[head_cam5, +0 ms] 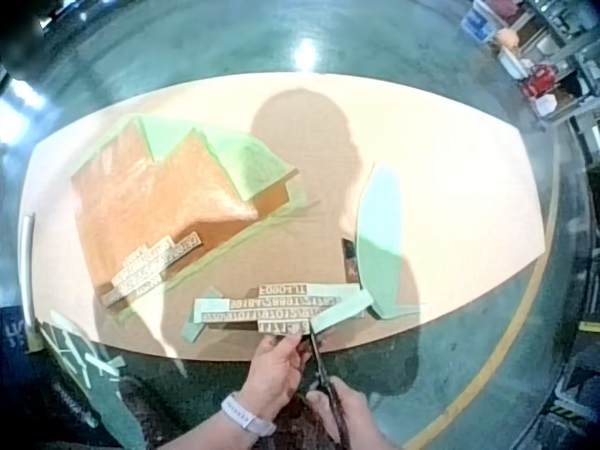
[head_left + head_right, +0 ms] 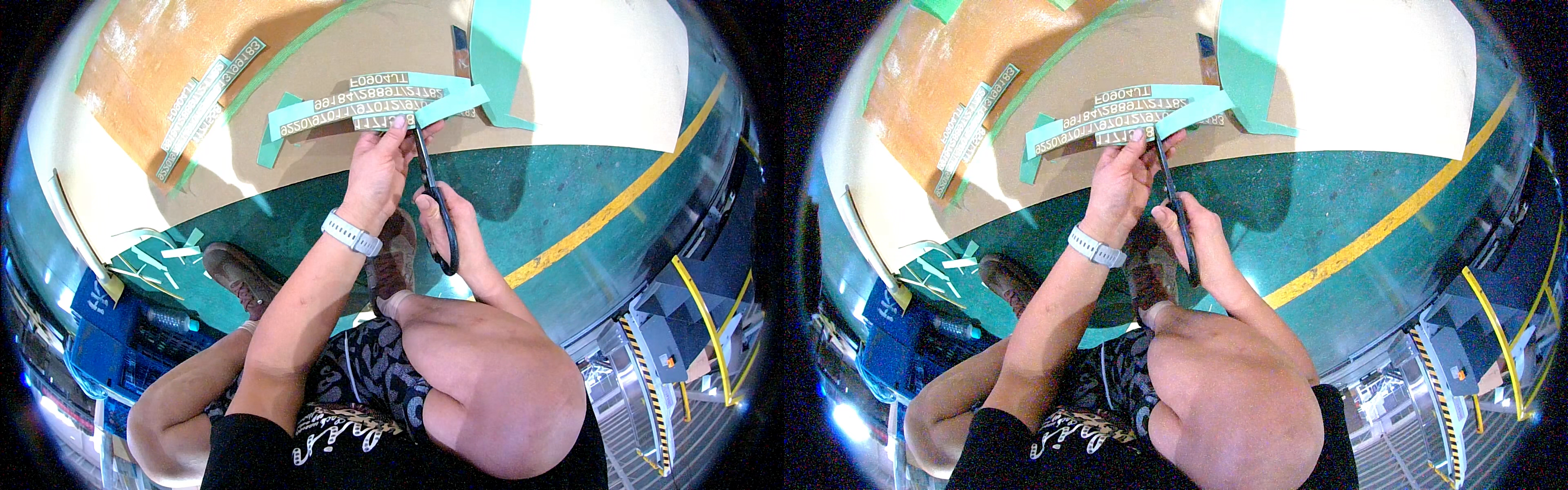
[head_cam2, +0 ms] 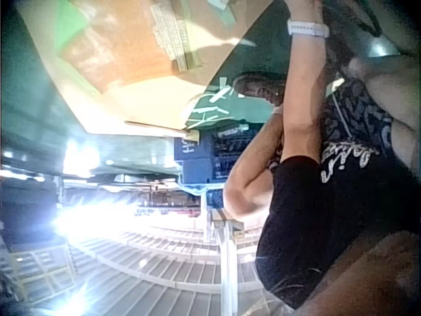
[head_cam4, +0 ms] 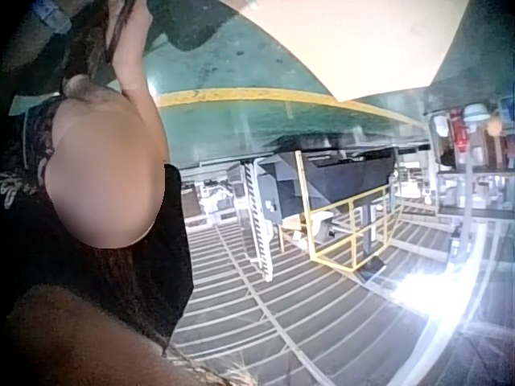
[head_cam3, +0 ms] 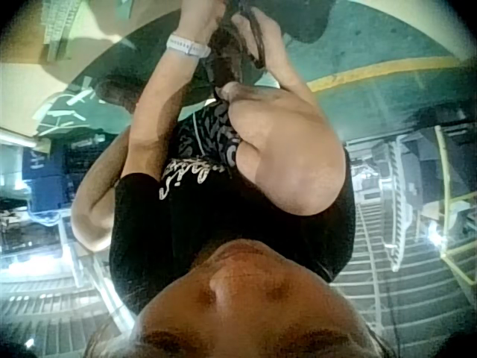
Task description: The person cuts out several individual stickers from a larger sheet of green printed material using a pair of scissors.
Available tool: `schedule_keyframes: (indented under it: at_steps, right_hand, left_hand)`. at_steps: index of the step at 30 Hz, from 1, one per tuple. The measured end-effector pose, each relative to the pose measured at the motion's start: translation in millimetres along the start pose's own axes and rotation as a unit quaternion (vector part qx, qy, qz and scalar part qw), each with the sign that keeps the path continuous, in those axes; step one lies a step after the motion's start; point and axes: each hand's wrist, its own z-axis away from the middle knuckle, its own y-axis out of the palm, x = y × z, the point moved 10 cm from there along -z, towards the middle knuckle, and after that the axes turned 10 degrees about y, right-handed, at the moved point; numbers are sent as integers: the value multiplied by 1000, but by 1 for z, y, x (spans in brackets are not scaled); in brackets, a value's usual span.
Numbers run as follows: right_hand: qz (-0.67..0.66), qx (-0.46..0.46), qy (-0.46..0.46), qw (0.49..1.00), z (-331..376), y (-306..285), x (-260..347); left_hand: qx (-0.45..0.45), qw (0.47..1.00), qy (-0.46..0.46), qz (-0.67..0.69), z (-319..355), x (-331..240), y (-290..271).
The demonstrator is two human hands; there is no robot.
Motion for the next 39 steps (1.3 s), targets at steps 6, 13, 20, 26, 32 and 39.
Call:
schedule_keyframes:
  at_steps: [6,13,20,26,32,39]
  right_hand:
    - [-67,19,12,998,6,-2,-2]
    - [-166,-92,-124,974,-5,-50,17]
    - [-275,-100,32,956,-49,-42,-4]
    - [-413,-64,-16,908,-50,-30,-12]
    - [-428,-116,-67,894,-17,-71,-12]
    - [-391,-118,-53,911,-27,-105,19]
  left_hand:
    - [-8,1000,3,10,-3,2,-8]
    - [-37,997,36,-61,1,-14,-23]
    - [8,986,37,-165,10,-21,-29]
    - [36,973,44,-222,13,-29,-37]
    - [59,969,88,-223,11,-68,-25]
    - [103,974,65,-191,13,-94,-18]
